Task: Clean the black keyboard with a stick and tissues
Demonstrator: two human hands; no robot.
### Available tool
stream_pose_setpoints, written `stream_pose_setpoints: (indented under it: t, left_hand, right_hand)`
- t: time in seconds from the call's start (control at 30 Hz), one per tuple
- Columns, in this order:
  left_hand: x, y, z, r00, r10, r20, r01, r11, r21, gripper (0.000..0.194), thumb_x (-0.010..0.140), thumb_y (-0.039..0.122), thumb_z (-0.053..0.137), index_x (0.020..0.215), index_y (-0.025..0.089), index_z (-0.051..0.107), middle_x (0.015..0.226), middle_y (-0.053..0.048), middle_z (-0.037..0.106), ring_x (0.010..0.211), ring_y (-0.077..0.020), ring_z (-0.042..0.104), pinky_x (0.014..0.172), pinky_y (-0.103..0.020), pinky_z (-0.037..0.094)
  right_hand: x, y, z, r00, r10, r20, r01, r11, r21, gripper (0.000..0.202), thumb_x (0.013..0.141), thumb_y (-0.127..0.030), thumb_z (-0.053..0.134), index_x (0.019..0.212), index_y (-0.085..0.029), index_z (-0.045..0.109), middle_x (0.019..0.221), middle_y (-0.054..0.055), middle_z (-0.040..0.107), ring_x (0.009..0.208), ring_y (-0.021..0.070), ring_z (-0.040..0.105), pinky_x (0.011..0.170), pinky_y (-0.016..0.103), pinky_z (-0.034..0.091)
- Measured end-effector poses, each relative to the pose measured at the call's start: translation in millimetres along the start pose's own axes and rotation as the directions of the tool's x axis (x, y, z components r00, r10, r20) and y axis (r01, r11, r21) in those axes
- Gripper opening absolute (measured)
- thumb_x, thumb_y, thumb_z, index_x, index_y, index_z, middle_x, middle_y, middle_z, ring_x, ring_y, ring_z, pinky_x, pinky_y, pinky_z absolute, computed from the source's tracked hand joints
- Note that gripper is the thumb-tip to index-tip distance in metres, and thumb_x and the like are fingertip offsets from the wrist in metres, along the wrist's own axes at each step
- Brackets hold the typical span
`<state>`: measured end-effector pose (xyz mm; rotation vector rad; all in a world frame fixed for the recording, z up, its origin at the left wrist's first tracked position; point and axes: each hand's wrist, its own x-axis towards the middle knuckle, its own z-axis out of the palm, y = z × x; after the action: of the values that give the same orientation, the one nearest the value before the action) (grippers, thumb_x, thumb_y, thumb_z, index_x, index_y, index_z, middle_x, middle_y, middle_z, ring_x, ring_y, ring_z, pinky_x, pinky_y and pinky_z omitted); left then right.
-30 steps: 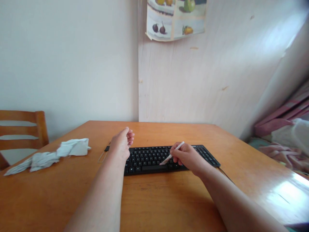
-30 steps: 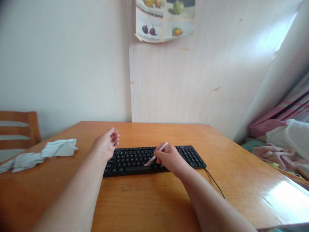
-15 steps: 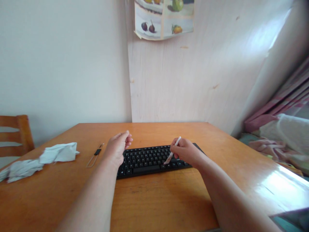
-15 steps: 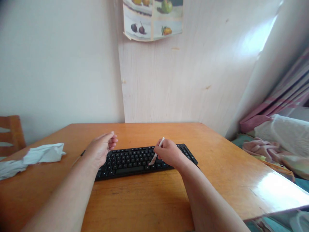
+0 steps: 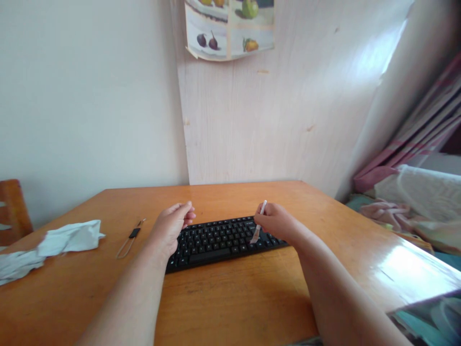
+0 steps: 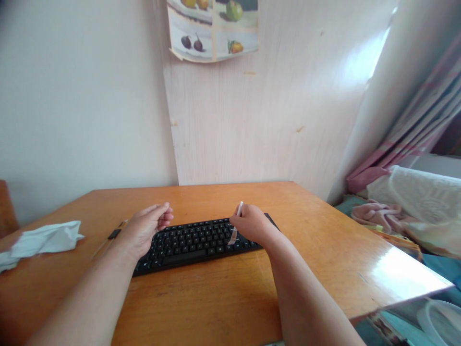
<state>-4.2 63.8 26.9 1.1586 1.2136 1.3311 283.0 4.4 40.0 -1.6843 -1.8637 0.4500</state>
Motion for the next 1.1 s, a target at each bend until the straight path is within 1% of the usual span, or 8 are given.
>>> stream_pose_setpoints:
  t: [0.27,0.43,0.63,0.83,0.9,0.97,1.03,1.1]
  left_hand:
    - [-1.5,-2.2,2.6,0.998,0.024,0.051,-0.028,0.997,0.074,0.039,0.070,0.053,0.072,0.078,0.015,0.066,0.070,-0.002,0.066,0.063,-0.0109,0.056,0.062,-0.024,0.041]
    - [-4.0,-0.7,4.4,0.996,0.033,0.078,-0.040,0.995,0.093,0.041,0.068,0.056,0.073,0.075,0.016,0.065,0.069,-0.002,0.066,0.062,-0.0121,0.056,0.061,-0.025,0.040]
    - [-8.1,2.2,6.8,0.994,0.035,0.103,-0.048,0.991,0.122,0.042,0.069,0.057,0.071,0.075,0.016,0.065,0.069,-0.002,0.066,0.061,-0.0127,0.055,0.061,-0.026,0.040]
    - [-11.5,3.7,8.1,0.992,0.054,0.112,-0.070,0.987,0.142,0.041,0.070,0.057,0.071,0.074,0.016,0.066,0.067,-0.003,0.066,0.062,-0.0135,0.056,0.063,-0.026,0.040]
    - [-12.3,3.6,8.8,0.991,0.069,0.118,-0.087,0.984,0.154,0.042,0.070,0.058,0.071,0.073,0.017,0.066,0.067,-0.003,0.067,0.062,-0.0140,0.057,0.064,-0.027,0.041]
    - [-13.1,3.0,9.8,0.988,0.081,0.128,-0.102,0.980,0.171,0.042,0.071,0.059,0.070,0.072,0.017,0.066,0.068,-0.003,0.067,0.063,-0.0145,0.058,0.064,-0.027,0.041]
    - [-14.0,2.3,11.1,0.986,0.089,0.144,-0.116,0.975,0.190,0.041,0.073,0.058,0.069,0.073,0.017,0.066,0.069,-0.003,0.067,0.064,-0.0150,0.058,0.066,-0.027,0.042]
    - [-15.6,1.8,12.7,0.980,0.096,0.172,-0.130,0.970,0.204,0.041,0.074,0.058,0.068,0.074,0.018,0.066,0.070,-0.003,0.068,0.066,-0.0155,0.058,0.067,-0.028,0.042]
  right_hand:
    - [-0.6,2.0,-2.8,0.998,0.032,-0.061,-0.039,0.994,-0.107,0.026,0.077,-0.025,0.048,0.053,-0.020,0.037,0.048,-0.005,0.034,0.045,0.0080,0.032,0.046,0.028,0.015]
    - [-1.9,-3.3,-7.6,0.997,0.007,-0.071,-0.019,0.985,-0.172,0.028,0.075,-0.023,0.048,0.052,-0.020,0.033,0.049,-0.005,0.029,0.046,0.0080,0.033,0.047,0.028,0.016]
    - [-3.2,-5.6,-10.9,0.995,0.042,-0.085,-0.061,0.971,-0.232,0.026,0.075,-0.022,0.051,0.051,-0.019,0.041,0.047,-0.003,0.039,0.048,0.0090,0.033,0.049,0.029,0.016]
    - [-4.0,-2.5,-14.4,0.988,0.077,-0.136,-0.105,0.972,-0.212,0.026,0.075,-0.022,0.055,0.051,-0.020,0.046,0.047,-0.001,0.046,0.049,0.0111,0.037,0.050,0.029,0.017]
    - [-4.1,-2.5,-16.3,0.983,0.096,-0.157,-0.123,0.978,-0.171,0.024,0.076,-0.022,0.055,0.053,-0.020,0.046,0.048,-0.001,0.047,0.051,0.0118,0.039,0.050,0.029,0.019]
    - [-4.6,-4.7,-16.9,0.980,0.088,-0.180,-0.100,0.993,-0.062,0.021,0.076,-0.023,0.054,0.057,-0.020,0.046,0.050,-0.001,0.048,0.052,0.0116,0.040,0.050,0.028,0.021]
    - [-5.9,-9.7,-15.1,0.975,0.082,-0.204,-0.058,0.991,0.121,0.017,0.077,-0.025,0.054,0.061,-0.020,0.048,0.053,-0.003,0.047,0.052,0.0107,0.040,0.050,0.027,0.024]
    - [-7.9,-16.7,-11.0,0.974,0.104,-0.203,-0.032,0.942,0.334,0.015,0.078,-0.027,0.055,0.065,-0.020,0.050,0.054,-0.005,0.046,0.050,0.0098,0.038,0.049,0.025,0.026]
